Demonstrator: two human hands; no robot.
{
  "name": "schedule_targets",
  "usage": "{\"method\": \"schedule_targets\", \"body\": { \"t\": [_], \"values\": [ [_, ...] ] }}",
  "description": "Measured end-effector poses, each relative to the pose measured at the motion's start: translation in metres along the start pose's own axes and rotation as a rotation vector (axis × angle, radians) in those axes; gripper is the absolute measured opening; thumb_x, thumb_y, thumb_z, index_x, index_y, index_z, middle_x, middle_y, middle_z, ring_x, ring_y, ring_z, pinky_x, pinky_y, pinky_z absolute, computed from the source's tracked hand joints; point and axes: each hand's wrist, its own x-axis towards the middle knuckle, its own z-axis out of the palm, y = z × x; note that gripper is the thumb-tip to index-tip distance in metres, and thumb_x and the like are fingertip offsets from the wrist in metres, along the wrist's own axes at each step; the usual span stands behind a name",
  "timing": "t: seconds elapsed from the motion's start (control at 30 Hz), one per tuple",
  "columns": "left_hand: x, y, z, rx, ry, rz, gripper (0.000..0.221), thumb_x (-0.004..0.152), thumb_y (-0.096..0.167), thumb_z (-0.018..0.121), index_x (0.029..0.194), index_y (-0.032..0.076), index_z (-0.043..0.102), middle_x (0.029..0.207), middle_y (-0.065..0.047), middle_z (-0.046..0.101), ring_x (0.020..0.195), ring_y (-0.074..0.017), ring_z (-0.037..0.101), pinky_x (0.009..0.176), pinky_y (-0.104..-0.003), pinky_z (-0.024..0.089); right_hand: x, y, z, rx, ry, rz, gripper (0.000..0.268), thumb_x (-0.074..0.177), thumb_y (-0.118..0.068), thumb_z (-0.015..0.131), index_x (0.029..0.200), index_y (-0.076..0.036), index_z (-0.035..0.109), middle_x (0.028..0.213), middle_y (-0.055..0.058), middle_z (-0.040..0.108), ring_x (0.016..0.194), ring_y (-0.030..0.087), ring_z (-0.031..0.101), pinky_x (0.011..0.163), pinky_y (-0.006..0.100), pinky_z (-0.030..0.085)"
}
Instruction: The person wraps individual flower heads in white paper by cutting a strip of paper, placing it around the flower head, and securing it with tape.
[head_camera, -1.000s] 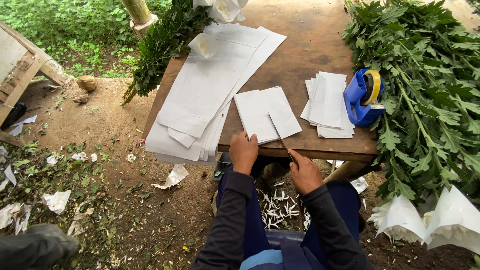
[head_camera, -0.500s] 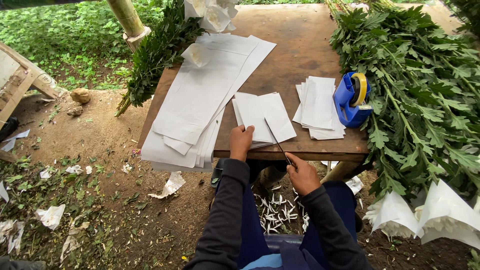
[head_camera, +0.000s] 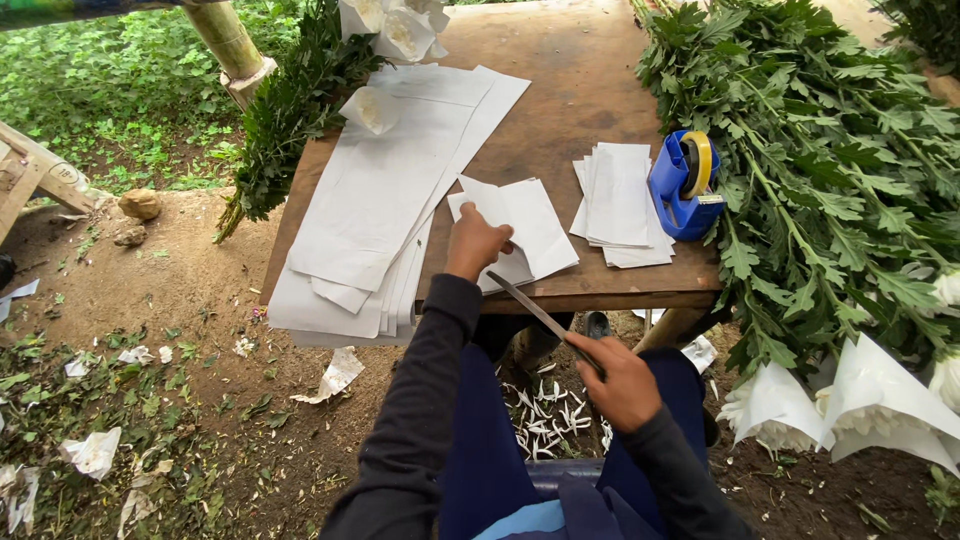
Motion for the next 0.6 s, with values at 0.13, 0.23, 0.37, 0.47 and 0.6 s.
{"method": "schedule_targets", "body": {
  "t": [0.13,0.23,0.37,0.47,0.6],
  "values": [
    [-0.035,0.019,-0.005,0.159,0.014,0.034,0.081,0.084,0.021,0.063,0.157,0.001,0.032,0.117,-0.035,0.068,0.116,-0.0513,0.066,0.098,-0.060,0.054,0.031,-0.024,0.022,-0.048,0.003,-0.036,0.046,0.094,-0.032,0.060,0.138,-0.048,0.060,0.105,0.002,0.067,0.093,0.033,0.073,0.080,0.046,0.062],
    [-0.026,-0.016,0.004,0.168,0.038,0.071,0.049,0.083,0.025,0.062,0.130,0.014,0.070,0.115,-0.021,0.074,0.115,-0.0437,0.068,0.096,-0.053,0.056,0.046,-0.042,0.030,-0.129,0.030,-0.030,0.043,0.097,-0.033,0.054,0.139,-0.044,0.057,0.105,0.003,0.061,0.089,0.034,0.072,0.078,0.047,0.062],
    [-0.023,-0.047,0.001,0.233,0.016,0.038,0.043,0.082,0.033,0.065,0.122,0.022,0.075,0.110,-0.016,0.076,0.108,-0.0389,0.072,0.088,-0.049,0.058,0.050,-0.045,0.048,-0.225,0.174,-0.008,0.044,0.098,-0.029,0.052,0.140,-0.041,0.055,0.102,0.004,0.054,0.077,0.040,0.070,0.068,0.054,0.060],
    [-0.030,-0.046,0.002,0.369,0.191,0.104,0.046,0.085,0.029,0.065,0.129,0.016,0.070,0.115,-0.016,0.067,0.112,-0.0386,0.066,0.092,-0.046,0.055,0.052,-0.034,0.061,-0.236,0.162,0.005,0.042,0.098,-0.031,0.052,0.139,-0.042,0.054,0.100,0.003,0.052,0.072,0.042,0.069,0.064,0.056,0.060],
    [-0.014,-0.051,0.039,0.527,0.607,0.503,0.047,0.092,0.026,0.069,0.134,0.006,0.066,0.140,-0.025,0.057,0.131,-0.0409,0.054,0.104,-0.050,0.044,0.052,-0.046,0.054,-0.238,0.212,-0.021,0.037,0.102,-0.026,0.050,0.136,-0.036,0.057,0.099,0.002,0.051,0.068,0.041,0.068,0.061,0.054,0.060]
  ]
}}
